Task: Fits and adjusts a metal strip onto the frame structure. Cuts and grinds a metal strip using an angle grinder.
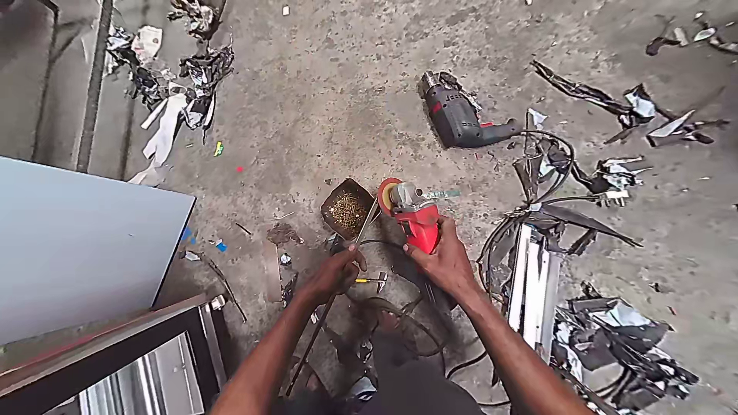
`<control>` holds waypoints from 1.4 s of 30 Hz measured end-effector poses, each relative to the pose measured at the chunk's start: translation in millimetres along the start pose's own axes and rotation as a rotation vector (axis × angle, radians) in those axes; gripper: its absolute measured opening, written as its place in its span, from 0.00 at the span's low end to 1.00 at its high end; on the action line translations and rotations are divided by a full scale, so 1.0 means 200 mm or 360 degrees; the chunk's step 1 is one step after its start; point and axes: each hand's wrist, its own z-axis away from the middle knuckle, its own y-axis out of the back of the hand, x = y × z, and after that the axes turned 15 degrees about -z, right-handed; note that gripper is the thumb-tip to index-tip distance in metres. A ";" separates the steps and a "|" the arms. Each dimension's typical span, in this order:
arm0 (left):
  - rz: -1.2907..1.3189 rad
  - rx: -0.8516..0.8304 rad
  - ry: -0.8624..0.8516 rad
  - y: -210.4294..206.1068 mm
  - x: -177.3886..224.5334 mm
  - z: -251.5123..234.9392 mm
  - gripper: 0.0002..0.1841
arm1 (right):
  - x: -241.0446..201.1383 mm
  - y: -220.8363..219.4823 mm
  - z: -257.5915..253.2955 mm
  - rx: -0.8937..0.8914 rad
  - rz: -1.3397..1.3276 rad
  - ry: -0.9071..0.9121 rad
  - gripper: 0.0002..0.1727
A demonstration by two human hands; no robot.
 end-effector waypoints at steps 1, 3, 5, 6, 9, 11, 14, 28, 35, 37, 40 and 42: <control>-0.0013 0.0012 0.0002 0.00 0.00 0.00 0.31 | -0.01 0.00 0.00 0.0000 0.0008 -0.0001 0.48; -0.0021 0.0026 -0.0008 0.00 0.01 0.00 0.32 | -0.02 0.01 0.01 -0.0004 -0.0002 -0.0004 0.48; -0.0021 0.0033 -0.0009 0.00 0.01 -0.01 0.32 | -0.02 0.01 0.03 -0.0005 -0.0030 0.0010 0.47; -0.0023 0.0035 -0.0006 0.00 0.01 -0.01 0.32 | -0.02 0.02 0.04 -0.0004 -0.0048 0.0024 0.48; -0.0022 0.0052 0.0015 -0.01 0.01 -0.01 0.30 | -0.03 0.03 0.07 -0.0015 -0.0183 0.0093 0.48; -0.0012 0.0067 0.0015 -0.01 0.01 0.00 0.30 | -0.05 0.04 0.09 -0.0060 -0.0482 0.0097 0.47; 0.0011 0.0079 0.0006 -0.01 0.01 0.00 0.30 | -0.05 0.05 0.07 -0.0212 -0.1192 -0.0005 0.47; -0.0671 0.0713 -0.0067 -0.10 0.03 0.07 0.23 | 0.42 0.08 -0.07 -0.0747 -0.2351 -0.0799 0.33; -0.1092 0.1109 -0.0261 -0.12 0.09 0.15 0.20 | 0.52 0.07 -0.36 -0.0862 -0.2330 -0.1042 0.27; -0.1122 0.1092 -0.0276 -0.12 0.10 0.17 0.20 | 0.54 0.06 -0.39 -0.0894 -0.2388 -0.1068 0.27; -0.1100 0.1070 -0.0316 -0.12 0.12 0.19 0.18 | 0.57 0.08 -0.40 -0.0884 -0.2398 -0.1027 0.30; -0.1096 0.1090 -0.0348 -0.12 0.14 0.21 0.17 | 0.55 0.13 -0.37 -0.0786 -0.2155 -0.0997 0.28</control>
